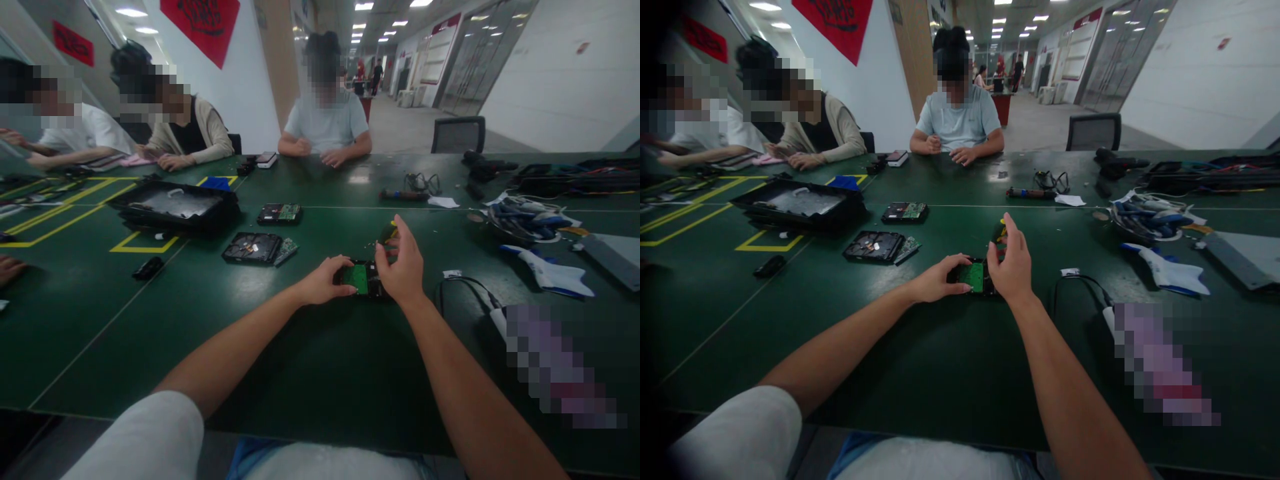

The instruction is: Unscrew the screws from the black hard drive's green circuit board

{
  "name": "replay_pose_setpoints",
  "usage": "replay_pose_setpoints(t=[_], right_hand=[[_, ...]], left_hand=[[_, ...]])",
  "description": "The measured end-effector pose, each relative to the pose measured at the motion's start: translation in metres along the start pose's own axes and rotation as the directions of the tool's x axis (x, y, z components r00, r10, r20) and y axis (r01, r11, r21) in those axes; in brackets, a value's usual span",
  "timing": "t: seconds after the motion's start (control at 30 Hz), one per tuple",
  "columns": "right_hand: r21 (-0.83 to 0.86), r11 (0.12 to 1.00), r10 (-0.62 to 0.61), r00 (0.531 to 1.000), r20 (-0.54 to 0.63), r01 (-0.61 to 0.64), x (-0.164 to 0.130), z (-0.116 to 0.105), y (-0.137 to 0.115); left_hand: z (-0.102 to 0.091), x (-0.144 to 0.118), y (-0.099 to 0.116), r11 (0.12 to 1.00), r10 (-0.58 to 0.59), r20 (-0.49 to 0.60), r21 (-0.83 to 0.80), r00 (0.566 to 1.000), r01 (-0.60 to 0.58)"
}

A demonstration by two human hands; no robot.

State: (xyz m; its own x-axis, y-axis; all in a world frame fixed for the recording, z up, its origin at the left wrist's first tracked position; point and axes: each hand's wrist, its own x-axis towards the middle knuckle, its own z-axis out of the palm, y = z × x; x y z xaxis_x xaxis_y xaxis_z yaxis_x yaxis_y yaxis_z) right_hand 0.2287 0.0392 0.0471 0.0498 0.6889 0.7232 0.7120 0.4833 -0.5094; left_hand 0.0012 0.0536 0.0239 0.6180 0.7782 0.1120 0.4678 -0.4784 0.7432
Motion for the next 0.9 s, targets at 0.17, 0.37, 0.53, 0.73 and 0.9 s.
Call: replay_pose_setpoints(t=[0.17,0.37,0.53,0.73,0.9], right_hand=[[0.017,1.0,-0.012,1.0,0.019,0.012,-0.0014,-0.0004,-0.0004],[0.016,0.999,-0.042,0.999,0.017,0.042,-0.0033,-0.0004,-0.0019],[0.012,0.997,-0.071,0.997,0.014,0.071,-0.0017,-0.0001,-0.0049],[-0.038,0.997,-0.067,0.998,-0.003,0.067,0.001,-0.003,-0.0023],[-0.055,0.996,-0.07,0.997,-0.016,0.069,0.0032,-0.0052,-0.0014]], left_hand=[[0.0025,0.0002,-0.0002,1.0,0.03,-0.014,-0.001,0.999,-0.03],[0.0026,0.0014,-0.0002,0.999,0.038,-0.022,-0.008,0.999,-0.038],[0.0025,0.0044,-0.0011,0.999,0.033,-0.022,0.006,0.999,-0.033],[0.0031,0.0072,-0.0032,0.999,0.02,-0.018,0.029,1.0,-0.02],[0.0022,0.0072,-0.0041,1.0,0.003,-0.016,0.024,1.0,-0.003]])
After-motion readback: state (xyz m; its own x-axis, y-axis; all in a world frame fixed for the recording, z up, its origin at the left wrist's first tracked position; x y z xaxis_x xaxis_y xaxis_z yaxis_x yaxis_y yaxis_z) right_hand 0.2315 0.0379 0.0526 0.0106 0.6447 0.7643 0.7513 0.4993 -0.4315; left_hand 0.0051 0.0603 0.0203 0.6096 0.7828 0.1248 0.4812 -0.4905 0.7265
